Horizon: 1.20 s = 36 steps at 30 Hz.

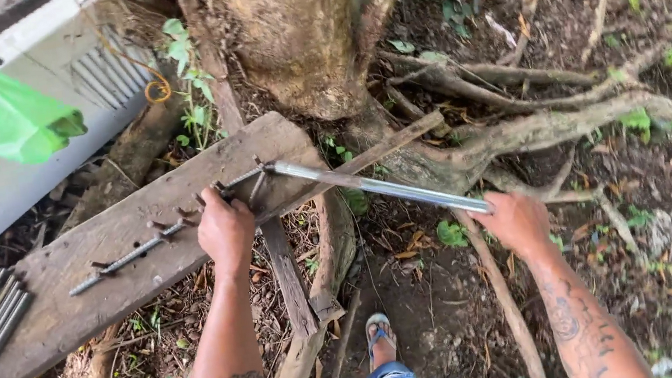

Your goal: The recorder is using a hollow metal pipe to bend short lengths of steel rebar against pins on a wooden workbench.

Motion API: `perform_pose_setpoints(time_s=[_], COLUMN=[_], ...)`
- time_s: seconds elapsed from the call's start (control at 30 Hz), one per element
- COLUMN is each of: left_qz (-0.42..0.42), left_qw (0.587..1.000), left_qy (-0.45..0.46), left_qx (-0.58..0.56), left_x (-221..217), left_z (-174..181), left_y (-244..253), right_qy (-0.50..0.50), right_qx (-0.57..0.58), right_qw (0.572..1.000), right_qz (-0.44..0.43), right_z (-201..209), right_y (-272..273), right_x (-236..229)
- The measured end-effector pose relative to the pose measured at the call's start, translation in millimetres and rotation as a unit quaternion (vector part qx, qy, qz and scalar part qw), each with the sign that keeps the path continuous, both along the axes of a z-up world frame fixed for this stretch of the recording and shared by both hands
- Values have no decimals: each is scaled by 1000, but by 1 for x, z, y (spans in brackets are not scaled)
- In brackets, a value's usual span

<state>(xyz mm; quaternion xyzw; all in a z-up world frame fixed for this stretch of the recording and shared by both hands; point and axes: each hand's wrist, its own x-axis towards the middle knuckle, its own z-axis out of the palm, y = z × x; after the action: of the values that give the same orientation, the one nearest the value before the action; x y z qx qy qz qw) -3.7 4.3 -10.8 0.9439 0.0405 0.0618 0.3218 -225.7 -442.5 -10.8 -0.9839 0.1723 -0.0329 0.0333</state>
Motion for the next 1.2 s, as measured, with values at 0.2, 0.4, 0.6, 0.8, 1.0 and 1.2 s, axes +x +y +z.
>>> perform_pose_setpoints(time_s=[0.2, 0.4, 0.6, 0.8, 1.0, 1.2], left_qz=[-1, 2, 3, -278, -411, -512], left_qw=[1000, 1000, 995, 954, 889, 812], left_qy=[-31, -26, -26, -76, -186, -89], left_qx=[-1, 8, -94, -89, 78, 266], left_x=[-2, -1, -47, -128, -143, -154], left_z=[1, 0, 39, 48, 28, 33], left_y=[-4, -4, -28, -154, -248, -260], right_qy=[88, 51, 134, 351, 374, 314], right_qx=[37, 49, 102, 321, 338, 302], right_qw=[995, 997, 985, 879, 860, 900], right_qz=[-32, 1, -38, 18, 78, -21], right_z=[5, 13, 12, -7, -52, -35], right_y=[0, 10, -3, -62, -88, -61], right_x=[4, -4, 9, 39, 43, 27])
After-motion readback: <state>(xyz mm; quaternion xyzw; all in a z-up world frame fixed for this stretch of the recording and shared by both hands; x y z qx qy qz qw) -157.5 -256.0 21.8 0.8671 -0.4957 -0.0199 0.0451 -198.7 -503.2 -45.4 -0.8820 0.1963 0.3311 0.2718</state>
